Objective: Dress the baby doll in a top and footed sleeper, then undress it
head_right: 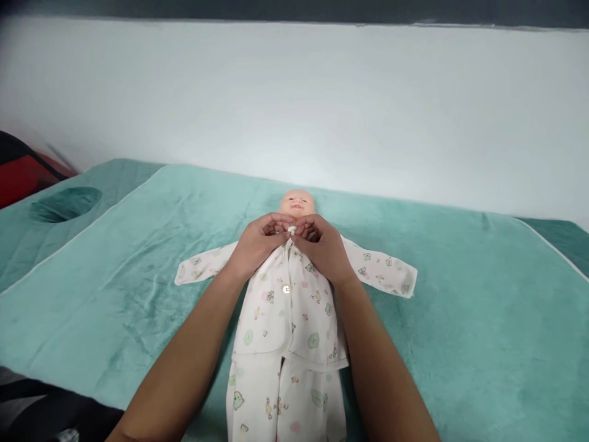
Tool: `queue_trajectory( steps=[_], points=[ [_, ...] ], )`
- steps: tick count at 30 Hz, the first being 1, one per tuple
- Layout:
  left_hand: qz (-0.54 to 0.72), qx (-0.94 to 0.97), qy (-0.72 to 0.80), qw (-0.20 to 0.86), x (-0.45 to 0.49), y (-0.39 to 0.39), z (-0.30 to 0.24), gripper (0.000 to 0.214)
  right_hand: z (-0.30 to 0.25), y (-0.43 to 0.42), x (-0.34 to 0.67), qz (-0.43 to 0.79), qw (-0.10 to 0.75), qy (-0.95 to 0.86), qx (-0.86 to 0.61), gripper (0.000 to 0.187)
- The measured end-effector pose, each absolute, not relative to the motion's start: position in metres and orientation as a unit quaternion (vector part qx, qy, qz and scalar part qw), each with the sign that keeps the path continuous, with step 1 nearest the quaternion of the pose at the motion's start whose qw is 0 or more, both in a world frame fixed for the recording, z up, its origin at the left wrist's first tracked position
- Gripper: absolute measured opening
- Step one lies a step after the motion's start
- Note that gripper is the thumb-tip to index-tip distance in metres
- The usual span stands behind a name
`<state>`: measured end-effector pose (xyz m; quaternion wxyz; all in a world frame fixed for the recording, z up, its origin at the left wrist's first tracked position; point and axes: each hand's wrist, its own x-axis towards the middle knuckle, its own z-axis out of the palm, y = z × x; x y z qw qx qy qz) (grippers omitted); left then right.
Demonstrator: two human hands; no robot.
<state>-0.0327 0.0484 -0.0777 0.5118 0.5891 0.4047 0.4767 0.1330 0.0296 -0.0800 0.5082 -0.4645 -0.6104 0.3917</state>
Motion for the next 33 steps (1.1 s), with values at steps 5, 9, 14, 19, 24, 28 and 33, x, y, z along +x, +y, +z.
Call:
queue_trajectory(
  steps=[5,9,14,19,24,28,33],
  points=[
    [0.472,0.589,0.398,0.521,-0.0343,0.0496,-0.0777,0.023,-0.0812,0.0305,0.132,0.383,0.515,-0.61,-0.464,0.016],
    [0.473,0.56,0.381,0.563,-0.0378,0.0504,-0.0766,0.024,-0.0814,0.0312,0.1334,0.386,0.507,-0.607,-0.475,0.018],
    [0.471,0.56,0.374,0.57,-0.0388,0.0508,-0.077,0.024,-0.0822,0.0319,0.1349,0.396,0.509,-0.607,-0.464,0.017],
    [0.459,0.609,0.377,0.526,-0.0365,0.0492,-0.0768,0.022,-0.0843,0.0336,0.1358,0.412,0.522,-0.587,-0.461,0.017],
    [0.433,0.662,0.389,0.472,-0.0365,0.0459,-0.0738,0.021,-0.0867,0.0359,0.1352,0.41,0.535,-0.584,-0.452,0.015],
    [0.417,0.69,0.407,0.429,-0.0372,0.0434,-0.0726,0.014,-0.0877,0.0374,0.1343,0.414,0.544,-0.568,-0.459,0.015],
    [0.433,0.702,0.403,0.397,-0.0381,0.0439,-0.074,0.013,-0.0901,0.0397,0.1346,0.425,0.558,-0.554,-0.448,0.016]
  ],
)
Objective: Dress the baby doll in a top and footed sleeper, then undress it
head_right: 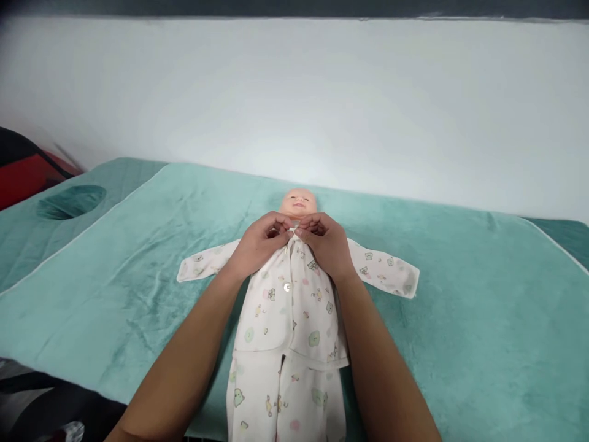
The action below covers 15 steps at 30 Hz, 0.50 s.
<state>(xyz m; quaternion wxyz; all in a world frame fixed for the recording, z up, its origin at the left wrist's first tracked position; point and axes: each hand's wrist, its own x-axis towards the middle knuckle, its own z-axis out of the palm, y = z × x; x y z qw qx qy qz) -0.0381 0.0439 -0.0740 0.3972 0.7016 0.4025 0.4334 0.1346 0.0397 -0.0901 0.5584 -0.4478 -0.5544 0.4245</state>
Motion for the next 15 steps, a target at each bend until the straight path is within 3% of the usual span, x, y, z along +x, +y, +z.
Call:
queue_trajectory(
  steps=[15],
  points=[
    [0.422,0.712,0.409,0.385,-0.0392,0.0459,-0.0736,0.018,-0.0872,0.036,0.1358,0.417,0.538,-0.568,-0.461,0.01]
  ],
)
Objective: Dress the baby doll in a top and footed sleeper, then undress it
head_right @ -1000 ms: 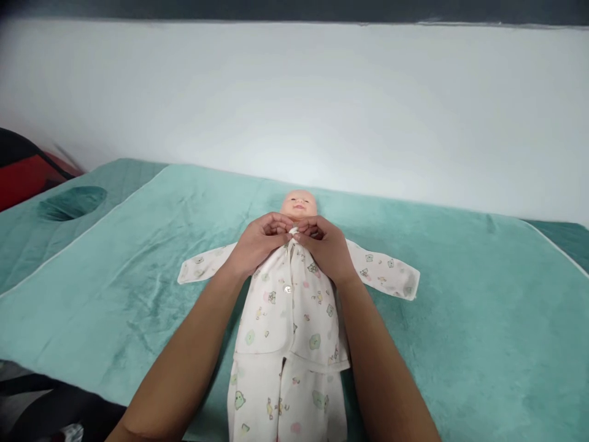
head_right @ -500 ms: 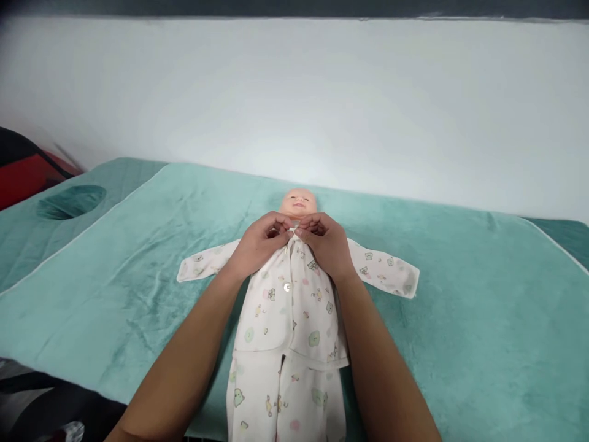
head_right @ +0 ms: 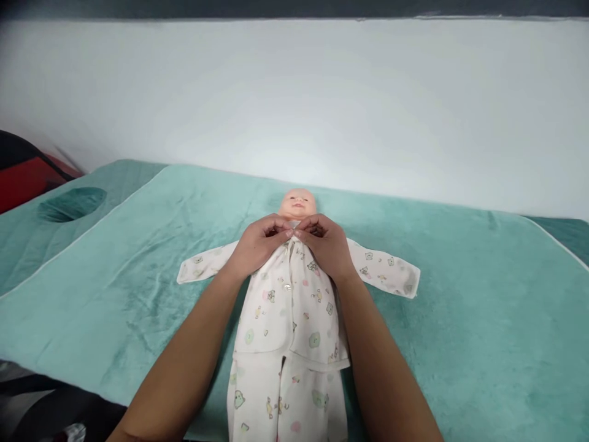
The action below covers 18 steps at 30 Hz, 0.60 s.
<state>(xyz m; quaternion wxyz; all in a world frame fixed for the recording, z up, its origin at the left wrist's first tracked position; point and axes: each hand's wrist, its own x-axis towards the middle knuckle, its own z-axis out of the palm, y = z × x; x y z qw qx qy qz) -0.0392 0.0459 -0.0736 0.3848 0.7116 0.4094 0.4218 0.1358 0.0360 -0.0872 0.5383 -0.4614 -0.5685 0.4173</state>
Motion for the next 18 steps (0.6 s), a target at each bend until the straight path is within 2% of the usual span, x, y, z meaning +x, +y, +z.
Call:
queue_trajectory(
  steps=[11,18],
  points=[
    [0.428,0.693,0.43,0.39,-0.0363,0.0448,-0.0719,0.012,-0.0886,0.0366,0.1349,0.415,0.542,-0.567,-0.46,0.012],
    [0.441,0.58,0.434,0.529,-0.0396,0.0475,-0.0751,0.017,-0.0808,0.0315,0.1338,0.411,0.501,-0.595,-0.476,0.022]
  ],
)
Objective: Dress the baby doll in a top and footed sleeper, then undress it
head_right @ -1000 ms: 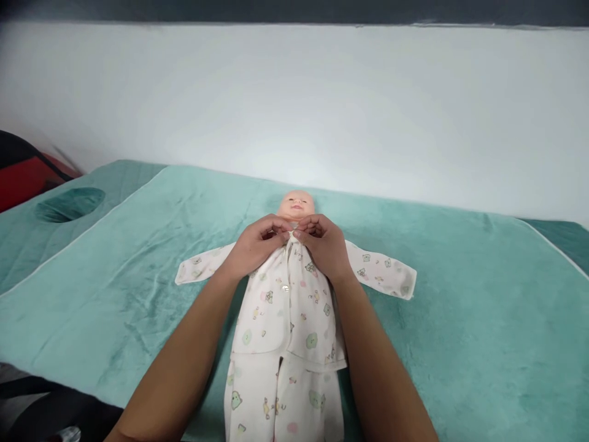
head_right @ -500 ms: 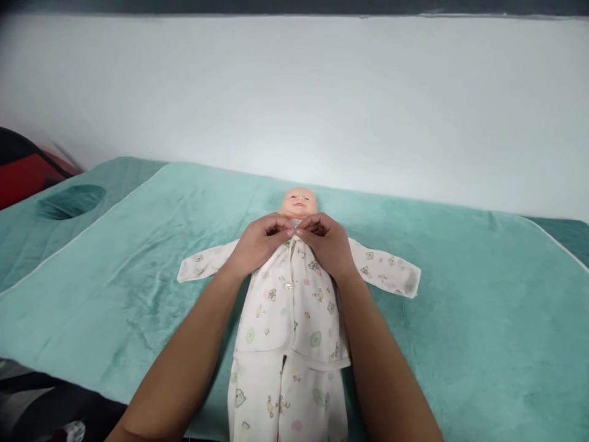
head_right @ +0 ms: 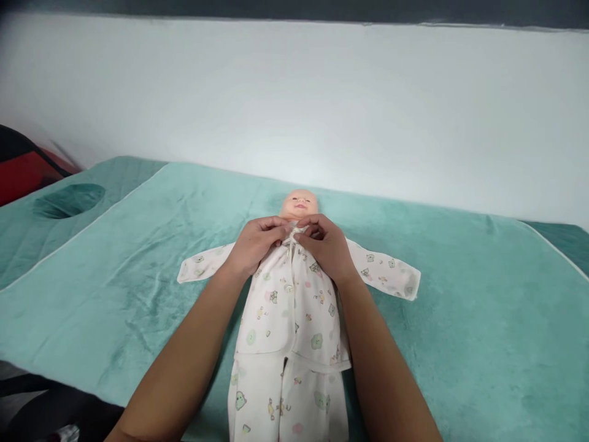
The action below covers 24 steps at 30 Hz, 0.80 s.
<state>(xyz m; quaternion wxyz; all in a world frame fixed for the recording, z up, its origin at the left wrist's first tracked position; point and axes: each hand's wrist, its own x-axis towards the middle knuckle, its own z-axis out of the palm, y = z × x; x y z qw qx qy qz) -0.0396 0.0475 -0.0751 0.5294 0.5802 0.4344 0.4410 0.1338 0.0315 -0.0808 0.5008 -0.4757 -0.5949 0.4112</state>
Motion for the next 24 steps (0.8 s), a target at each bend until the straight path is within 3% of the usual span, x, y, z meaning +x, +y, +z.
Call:
queue_trajectory(
  steps=[3,18,24],
  points=[
    [0.431,0.573,0.423,0.553,-0.0411,0.0482,-0.0755,0.016,-0.0808,0.0316,0.1344,0.408,0.497,-0.603,-0.472,0.022],
    [0.43,0.647,0.439,0.451,-0.0353,0.0461,-0.0757,0.017,-0.0848,0.0357,0.1356,0.417,0.511,-0.601,-0.452,0.022],
    [0.431,0.63,0.419,0.491,-0.0367,0.0469,-0.078,0.018,-0.0856,0.0354,0.1354,0.401,0.505,-0.606,-0.464,0.022]
  ],
)
